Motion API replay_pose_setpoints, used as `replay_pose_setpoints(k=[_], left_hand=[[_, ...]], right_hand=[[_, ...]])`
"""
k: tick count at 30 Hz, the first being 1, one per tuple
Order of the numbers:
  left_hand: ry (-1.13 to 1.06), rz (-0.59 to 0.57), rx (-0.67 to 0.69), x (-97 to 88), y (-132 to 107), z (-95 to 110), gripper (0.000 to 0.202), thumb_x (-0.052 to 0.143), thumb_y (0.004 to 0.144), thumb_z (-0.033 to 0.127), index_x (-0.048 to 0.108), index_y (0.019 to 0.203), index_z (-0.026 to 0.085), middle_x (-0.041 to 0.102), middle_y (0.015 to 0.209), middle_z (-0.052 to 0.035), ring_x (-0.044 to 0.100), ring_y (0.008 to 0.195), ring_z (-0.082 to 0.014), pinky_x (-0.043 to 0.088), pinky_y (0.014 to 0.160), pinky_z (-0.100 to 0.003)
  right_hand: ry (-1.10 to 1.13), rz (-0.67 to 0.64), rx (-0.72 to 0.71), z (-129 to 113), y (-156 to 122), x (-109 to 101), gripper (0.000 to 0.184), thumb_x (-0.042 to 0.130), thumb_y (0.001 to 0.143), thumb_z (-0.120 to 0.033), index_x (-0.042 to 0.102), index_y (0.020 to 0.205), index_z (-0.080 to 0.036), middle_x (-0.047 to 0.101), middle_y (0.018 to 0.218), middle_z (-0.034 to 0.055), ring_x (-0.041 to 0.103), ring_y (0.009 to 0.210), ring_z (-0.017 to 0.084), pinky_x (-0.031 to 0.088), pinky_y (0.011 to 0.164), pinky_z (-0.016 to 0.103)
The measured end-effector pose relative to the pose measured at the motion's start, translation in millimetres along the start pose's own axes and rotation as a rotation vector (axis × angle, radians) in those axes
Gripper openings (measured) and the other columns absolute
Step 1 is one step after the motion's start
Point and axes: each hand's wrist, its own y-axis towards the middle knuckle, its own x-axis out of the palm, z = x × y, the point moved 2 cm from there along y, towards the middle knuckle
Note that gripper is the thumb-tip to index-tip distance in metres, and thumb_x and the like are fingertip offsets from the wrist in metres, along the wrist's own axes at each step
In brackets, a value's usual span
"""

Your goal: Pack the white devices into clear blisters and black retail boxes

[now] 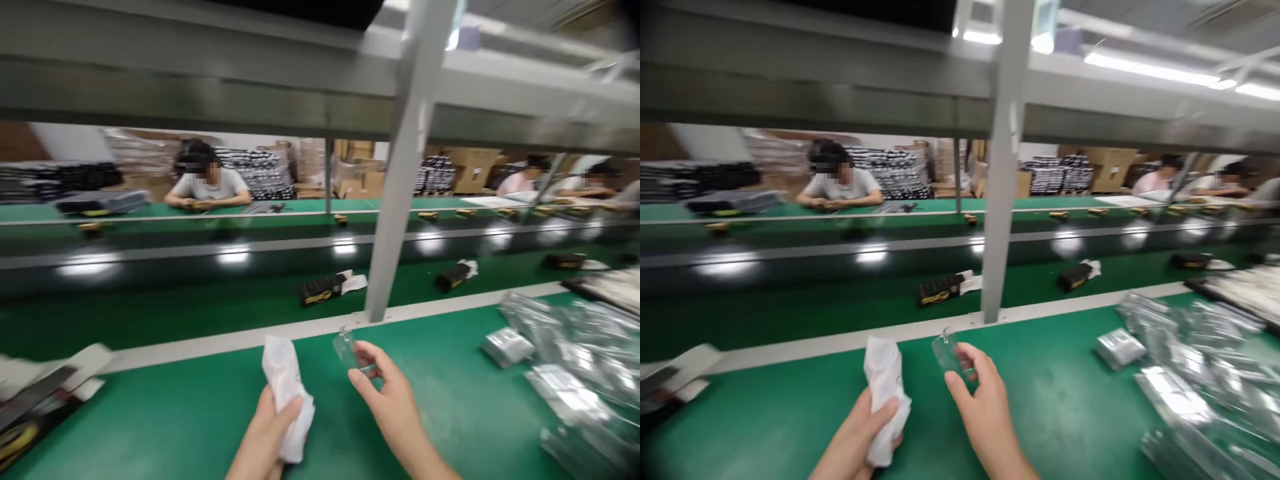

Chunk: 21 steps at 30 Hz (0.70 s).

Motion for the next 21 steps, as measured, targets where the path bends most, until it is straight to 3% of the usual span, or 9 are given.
replay_pose_setpoints(k=[3, 5, 9, 12, 16, 17, 21], left_hand=[[-0.002, -0.06, 0.176, -1.8, 4.2, -2.0, 0.066, 0.075, 0.055, 0.036, 0.046, 0.111, 0.019, 0.062, 0.098, -0.0062, 0.058, 0.092, -0.0233, 0.047, 0.076, -0.03], [0.041, -0.084, 0.217, 4.3, 1.3, -5.3, 0.062, 0.073, 0.058, 0.033, 0.043, 0.11, 0.019, 0.061, 0.095, -0.0058, 0.058, 0.09, -0.0237, 0.046, 0.078, -0.032], [0.031, -0.197, 0.192, 19.2, -12.4, -14.7, 0.07, 0.073, 0.062, 0.036, 0.032, 0.117, 0.021, 0.06, 0.098, -0.0095, 0.061, 0.086, -0.027, 0.048, 0.078, -0.038], [-0.048, -0.34, 0.2, 22.4, -20.0, -19.1, 0.081, 0.074, 0.063, 0.036, 0.023, 0.123, 0.022, 0.058, 0.107, -0.0138, 0.06, 0.095, -0.0293, 0.045, 0.087, -0.043], [-0.161, -0.569, 0.191, 16.7, -23.5, -20.3, 0.077, 0.076, 0.062, 0.035, 0.032, 0.124, 0.023, 0.057, 0.114, -0.0107, 0.052, 0.111, -0.029, 0.037, 0.098, -0.042], [-0.166, -0.56, 0.192, 14.2, -22.7, -20.5, 0.072, 0.074, 0.064, 0.037, 0.035, 0.124, 0.023, 0.056, 0.116, -0.0104, 0.049, 0.114, -0.0286, 0.035, 0.1, -0.041], [-0.149, -0.343, 0.161, 6.5, -14.3, -24.0, 0.052, 0.067, 0.074, 0.041, 0.048, 0.118, 0.021, 0.053, 0.124, -0.0119, 0.045, 0.12, -0.0279, 0.027, 0.105, -0.04]], right_hand=[[-0.009, -0.138, 0.016, 0.8, -16.7, 23.5, 0.034, 0.062, 0.075, -0.026, 0.059, 0.109, -0.023, 0.064, 0.101, 0.0045, 0.059, 0.082, 0.018, 0.05, 0.076, 0.03], [-0.035, -0.203, -0.021, -3.8, -27.9, 36.8, 0.03, 0.062, 0.073, -0.025, 0.062, 0.103, -0.024, 0.064, 0.091, 0.0025, 0.059, 0.075, 0.017, 0.05, 0.069, 0.027], [-0.041, -0.181, -0.103, -11.9, -38.4, 48.0, 0.016, 0.056, 0.079, -0.027, 0.061, 0.093, -0.024, 0.059, 0.08, 0.0006, 0.056, 0.069, 0.015, 0.047, 0.063, 0.025], [-0.06, -0.173, -0.132, -9.1, -39.0, 47.2, 0.014, 0.053, 0.081, -0.029, 0.059, 0.093, -0.023, 0.058, 0.081, 0.0011, 0.055, 0.071, 0.015, 0.045, 0.064, 0.025], [-0.157, -0.152, -0.266, 1.2, -41.1, 46.3, 0.014, 0.053, 0.081, -0.026, 0.057, 0.095, -0.023, 0.057, 0.082, 0.0019, 0.054, 0.074, 0.017, 0.045, 0.064, 0.027], [-0.178, -0.143, -0.319, 3.0, -42.5, 46.7, 0.016, 0.053, 0.081, -0.024, 0.056, 0.097, -0.023, 0.058, 0.084, 0.0026, 0.055, 0.076, 0.018, 0.046, 0.066, 0.028], [-0.387, -0.113, -0.538, 3.6, -47.1, 46.4, 0.034, 0.061, 0.075, -0.025, 0.055, 0.108, -0.025, 0.06, 0.104, 0.008, 0.056, 0.093, 0.026, 0.049, 0.079, 0.04]])
